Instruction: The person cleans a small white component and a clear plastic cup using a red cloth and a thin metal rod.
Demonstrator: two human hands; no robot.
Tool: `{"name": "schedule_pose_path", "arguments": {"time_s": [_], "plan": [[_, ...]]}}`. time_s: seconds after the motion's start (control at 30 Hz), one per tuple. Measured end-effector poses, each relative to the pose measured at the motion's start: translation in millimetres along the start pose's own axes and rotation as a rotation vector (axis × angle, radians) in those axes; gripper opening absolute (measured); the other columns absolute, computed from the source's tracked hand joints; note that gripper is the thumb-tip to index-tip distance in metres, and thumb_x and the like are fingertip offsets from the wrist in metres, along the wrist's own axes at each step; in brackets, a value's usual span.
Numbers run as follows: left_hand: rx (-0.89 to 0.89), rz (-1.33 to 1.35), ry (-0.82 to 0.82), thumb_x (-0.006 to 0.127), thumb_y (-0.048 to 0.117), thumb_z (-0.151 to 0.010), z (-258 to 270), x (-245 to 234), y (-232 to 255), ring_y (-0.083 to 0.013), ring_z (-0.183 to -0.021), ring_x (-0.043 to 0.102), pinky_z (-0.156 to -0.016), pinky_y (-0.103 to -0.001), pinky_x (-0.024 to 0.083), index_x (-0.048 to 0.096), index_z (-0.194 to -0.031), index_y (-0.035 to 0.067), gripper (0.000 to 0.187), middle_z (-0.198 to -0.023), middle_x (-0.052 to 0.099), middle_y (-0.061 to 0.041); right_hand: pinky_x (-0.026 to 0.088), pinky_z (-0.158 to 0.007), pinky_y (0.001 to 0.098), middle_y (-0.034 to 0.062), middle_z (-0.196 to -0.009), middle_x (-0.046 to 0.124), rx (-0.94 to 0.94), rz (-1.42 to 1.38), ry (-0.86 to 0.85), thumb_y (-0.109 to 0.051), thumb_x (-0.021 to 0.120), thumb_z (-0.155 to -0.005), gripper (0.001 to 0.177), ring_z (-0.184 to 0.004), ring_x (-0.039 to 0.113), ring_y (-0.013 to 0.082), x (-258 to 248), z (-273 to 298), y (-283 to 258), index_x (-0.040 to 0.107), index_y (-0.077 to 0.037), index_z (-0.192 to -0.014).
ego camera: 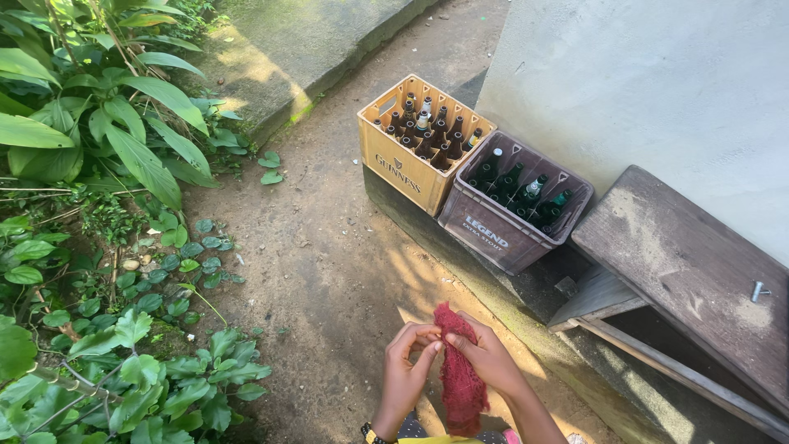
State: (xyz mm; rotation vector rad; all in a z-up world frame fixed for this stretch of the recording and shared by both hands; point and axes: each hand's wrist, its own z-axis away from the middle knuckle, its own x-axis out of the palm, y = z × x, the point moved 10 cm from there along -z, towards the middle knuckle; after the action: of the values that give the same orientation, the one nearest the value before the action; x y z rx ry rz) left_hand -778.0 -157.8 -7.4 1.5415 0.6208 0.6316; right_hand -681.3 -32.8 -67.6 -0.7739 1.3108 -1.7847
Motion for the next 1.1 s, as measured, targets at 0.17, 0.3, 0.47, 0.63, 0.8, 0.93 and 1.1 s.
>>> {"name": "schedule_pose_path", "arguments": {"time_s": [0.17,0.3,0.47,0.63,0.8,0.93,1.1], "plan": [[0.052,-0.042,-0.068,0.081,0.002,-0.081,-3,5,5,-0.0139,-0.082,0.070,-0.073,-0.028,0.058,0.070,-0.100,0.001,0.022,-0.099,0.069,-0.006,0.058,-0.070,0.0391,0.0085,-0.102,0.070,0.251,-0.271,-0.151,-0.032,0.070,-0.088,0.054,-0.083,0.067,0.0186,5,8,22,0.059,-0.004,-0.132],[0.105,-0.078,-0.063,0.082,0.002,-0.081,-2,8,13,-0.0150,-0.083,0.070,-0.074,-0.028,0.058,0.067,-0.101,0.001,0.024,-0.098,0.066,-0.007,0.058,-0.069,0.0311,0.0065,-0.099,0.071,0.158,-0.240,-0.228,-0.037,0.070,-0.093,0.054,-0.082,0.068,0.0110,2,4,21,0.064,0.001,-0.130],[0.193,-0.171,-0.076,0.081,0.002,-0.080,-2,12,32,-0.0178,-0.083,0.069,-0.074,-0.030,0.057,0.066,-0.102,0.002,0.027,-0.099,0.066,-0.008,0.058,-0.074,0.0285,0.0055,-0.102,0.072,0.125,-0.215,-0.238,-0.035,0.069,-0.098,0.050,-0.086,0.068,0.0083,-6,0,32,0.066,0.006,-0.127],[0.260,-0.371,-0.104,0.081,0.008,-0.084,-3,19,44,-0.0208,-0.082,0.072,-0.074,-0.035,0.057,0.068,-0.103,0.003,0.023,-0.101,0.068,-0.009,0.059,-0.063,0.0330,0.0074,-0.091,0.073,0.230,-0.293,-0.159,-0.037,0.069,-0.092,0.048,-0.070,0.071,0.0144,-9,6,33,0.066,0.003,-0.120],[0.465,-0.447,-0.097,0.083,0.012,-0.081,-1,20,67,-0.0256,-0.087,0.071,-0.074,-0.037,0.057,0.070,-0.102,0.006,0.025,-0.101,0.067,-0.008,0.062,-0.065,0.0349,0.0052,-0.089,0.071,0.224,-0.367,-0.102,-0.035,0.069,-0.092,0.046,-0.072,0.071,0.0141,-11,13,35,0.066,0.002,-0.118],[0.385,-0.435,-0.155,0.082,0.009,-0.082,-1,27,60,-0.0234,-0.083,0.071,-0.073,-0.037,0.057,0.069,-0.105,0.006,0.027,-0.100,0.066,-0.007,0.061,-0.065,0.0341,0.0061,-0.089,0.072,0.236,-0.329,-0.138,-0.036,0.068,-0.092,0.046,-0.072,0.071,0.0151,-13,14,35,0.066,0.002,-0.118],[0.395,-0.477,-0.217,0.081,0.010,-0.079,1,35,60,-0.0254,-0.085,0.068,-0.075,-0.039,0.055,0.066,-0.103,0.006,0.029,-0.096,0.063,-0.007,0.063,-0.065,0.0361,0.0059,-0.091,0.071,0.235,-0.304,-0.161,-0.033,0.069,-0.091,0.044,-0.072,0.072,0.0155,-14,21,34,0.064,0.001,-0.118]]}}
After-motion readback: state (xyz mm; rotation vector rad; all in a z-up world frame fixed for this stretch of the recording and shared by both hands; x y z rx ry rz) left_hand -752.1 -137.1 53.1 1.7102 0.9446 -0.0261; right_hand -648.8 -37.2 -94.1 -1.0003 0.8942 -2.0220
